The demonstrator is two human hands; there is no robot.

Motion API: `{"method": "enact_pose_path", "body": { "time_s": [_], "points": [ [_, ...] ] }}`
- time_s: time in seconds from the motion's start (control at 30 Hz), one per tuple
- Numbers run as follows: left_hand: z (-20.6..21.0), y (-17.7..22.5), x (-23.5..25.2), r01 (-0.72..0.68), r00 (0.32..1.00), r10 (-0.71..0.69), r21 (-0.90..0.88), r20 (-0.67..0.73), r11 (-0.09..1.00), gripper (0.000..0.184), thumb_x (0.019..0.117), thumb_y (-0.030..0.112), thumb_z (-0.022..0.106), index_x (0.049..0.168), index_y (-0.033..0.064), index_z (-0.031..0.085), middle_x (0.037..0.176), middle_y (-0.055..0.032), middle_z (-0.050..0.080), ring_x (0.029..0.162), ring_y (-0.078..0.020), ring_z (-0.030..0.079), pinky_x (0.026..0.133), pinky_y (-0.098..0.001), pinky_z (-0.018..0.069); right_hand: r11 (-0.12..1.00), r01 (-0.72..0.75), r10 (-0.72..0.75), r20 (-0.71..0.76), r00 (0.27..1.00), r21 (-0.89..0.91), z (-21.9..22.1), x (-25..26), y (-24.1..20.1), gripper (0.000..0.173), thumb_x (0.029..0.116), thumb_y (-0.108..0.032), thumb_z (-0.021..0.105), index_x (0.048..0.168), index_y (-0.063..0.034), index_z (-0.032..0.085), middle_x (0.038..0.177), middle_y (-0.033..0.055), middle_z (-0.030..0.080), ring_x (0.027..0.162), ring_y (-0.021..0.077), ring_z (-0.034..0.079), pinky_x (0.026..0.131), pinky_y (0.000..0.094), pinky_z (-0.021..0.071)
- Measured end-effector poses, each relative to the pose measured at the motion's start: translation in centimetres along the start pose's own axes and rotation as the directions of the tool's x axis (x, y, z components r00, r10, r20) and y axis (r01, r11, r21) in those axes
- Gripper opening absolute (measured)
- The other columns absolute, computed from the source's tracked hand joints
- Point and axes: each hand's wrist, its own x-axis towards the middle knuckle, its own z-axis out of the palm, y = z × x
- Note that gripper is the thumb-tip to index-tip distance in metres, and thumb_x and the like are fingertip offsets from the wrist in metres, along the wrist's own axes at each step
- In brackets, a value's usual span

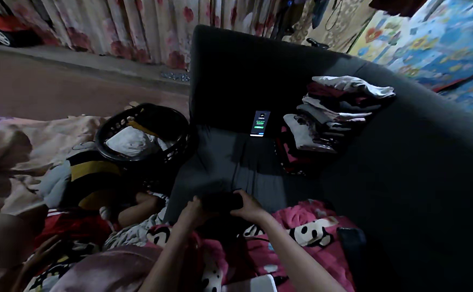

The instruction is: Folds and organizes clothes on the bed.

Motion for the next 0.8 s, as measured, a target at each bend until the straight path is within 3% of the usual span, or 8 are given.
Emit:
{"method": "enact_pose_path", "body": {
  "time_s": [0.1, 0.23, 0.37, 0.43, 0.53, 0.6, 0.67, 0.8],
  "points": [
    [0.6, 0.0, 0.5, -0.066, 0.989, 0.066, -0.004, 0.134, 0.998, 0.099, 0.0814, 0.055, 0.082, 0.15, -0.0032, 0.04, 0.14, -0.0266, 0.056, 0.131, -0.0381, 0.055, 0.111, -0.0564, 0.0421, 0.992, -0.1, 0.106, -0.076, 0.992, 0.075, -0.1, 0.5, 0.7, 0.09, 0.0872, -0.033, 0.083, 0.158, -0.0082, 0.034, 0.151, 0.0264, 0.047, 0.139, 0.0392, 0.049, 0.114, 0.0542, 0.0418],
    [1.7, 0.4, 1.3, -0.135, 0.976, 0.123, 0.055, 0.182, 0.989, 0.11, 0.0755, 0.046, 0.09, 0.155, -0.0002, 0.03, 0.144, -0.0257, 0.053, 0.133, -0.0377, 0.053, 0.111, -0.056, 0.0417, 0.971, -0.126, 0.125, 0.019, 0.992, 0.201, -0.1, 0.6, 1.3, 0.088, 0.0869, -0.031, 0.084, 0.155, -0.0023, 0.035, 0.149, 0.0246, 0.05, 0.138, 0.0335, 0.051, 0.115, 0.0489, 0.0425],
    [1.1, 0.8, 0.8, -0.109, 0.994, 0.109, 0.0, 0.021, 0.994, 0.059, 0.0913, 0.03, 0.077, 0.136, -0.0019, 0.056, 0.131, -0.0245, 0.062, 0.125, -0.0381, 0.059, 0.106, -0.0566, 0.0457, 0.975, -0.106, 0.102, 0.028, 0.994, 0.196, -0.4, 0.9, 1.3, 0.06, 0.091, -0.026, 0.079, 0.139, 0.0027, 0.055, 0.137, 0.023, 0.06, 0.127, 0.0313, 0.059, 0.109, 0.0483, 0.0475],
    [0.2, 1.3, 0.1, -0.18, 0.981, 0.17, -0.113, -0.09, 0.977, 0.046, 0.0975, 0.027, 0.07, 0.133, -0.0002, 0.059, 0.126, -0.0223, 0.065, 0.121, -0.035, 0.062, 0.105, -0.0537, 0.0469, 0.973, -0.076, 0.083, -0.026, 0.996, 0.217, -1.3, 0.6, 0.2, 0.052, 0.0952, -0.027, 0.074, 0.135, 0.0036, 0.058, 0.133, 0.0232, 0.062, 0.124, 0.0307, 0.061, 0.107, 0.048, 0.0486],
    [0.1, 1.1, 0.6, -0.318, 0.926, 0.211, -0.341, -0.314, 0.885, 0.049, 0.0989, 0.027, 0.069, 0.137, -0.0007, 0.056, 0.123, -0.0211, 0.067, 0.116, -0.0311, 0.065, 0.103, -0.0492, 0.0494, 0.956, 0.006, 0.047, -0.176, 0.983, 0.292, -2.7, 0.6, -1.4, 0.05, 0.0982, -0.028, 0.071, 0.134, 0.0043, 0.058, 0.133, 0.025, 0.062, 0.126, 0.0326, 0.06, 0.108, 0.0482, 0.0474],
    [0.9, 0.4, 1.5, -0.309, 0.923, 0.172, -0.397, -0.344, 0.864, 0.067, 0.0977, 0.032, 0.07, 0.149, 0.0013, 0.043, 0.132, -0.0235, 0.062, 0.121, -0.0331, 0.062, 0.105, -0.0496, 0.049, 0.957, 0.05, 0.018, -0.231, 0.973, 0.285, -2.7, 1.7, -1.0, 0.053, 0.0984, -0.031, 0.071, 0.137, 0.002, 0.058, 0.133, 0.0248, 0.062, 0.126, 0.0338, 0.061, 0.108, 0.0497, 0.0476],
    [1.6, -0.1, 2.2, -0.225, 0.939, 0.122, -0.307, -0.32, 0.925, 0.084, 0.0949, 0.038, 0.073, 0.156, 0.0005, 0.03, 0.146, -0.0291, 0.049, 0.132, -0.0417, 0.053, 0.11, -0.0527, 0.044, 0.971, 0.036, 0.013, -0.206, 0.978, 0.236, -2.4, 2.9, 0.0, 0.067, 0.0986, -0.036, 0.07, 0.149, 0.0001, 0.047, 0.146, 0.0258, 0.054, 0.136, 0.0362, 0.053, 0.114, 0.0505, 0.0426],
    [1.9, 0.6, 1.9, -0.091, 0.95, 0.069, -0.061, -0.304, 0.994, 0.063, 0.0952, 0.039, 0.072, 0.143, 0.0018, 0.054, 0.151, -0.0279, 0.043, 0.137, -0.0465, 0.045, 0.111, -0.0546, 0.042, 0.986, 0.0, 0.022, -0.132, 0.991, 0.166, -2.2, 3.2, 0.9, 0.076, 0.0961, -0.031, 0.073, 0.156, 0.0004, 0.038, 0.152, 0.0263, 0.048, 0.142, 0.0358, 0.047, 0.118, 0.0481, 0.0392]
  ]
}}
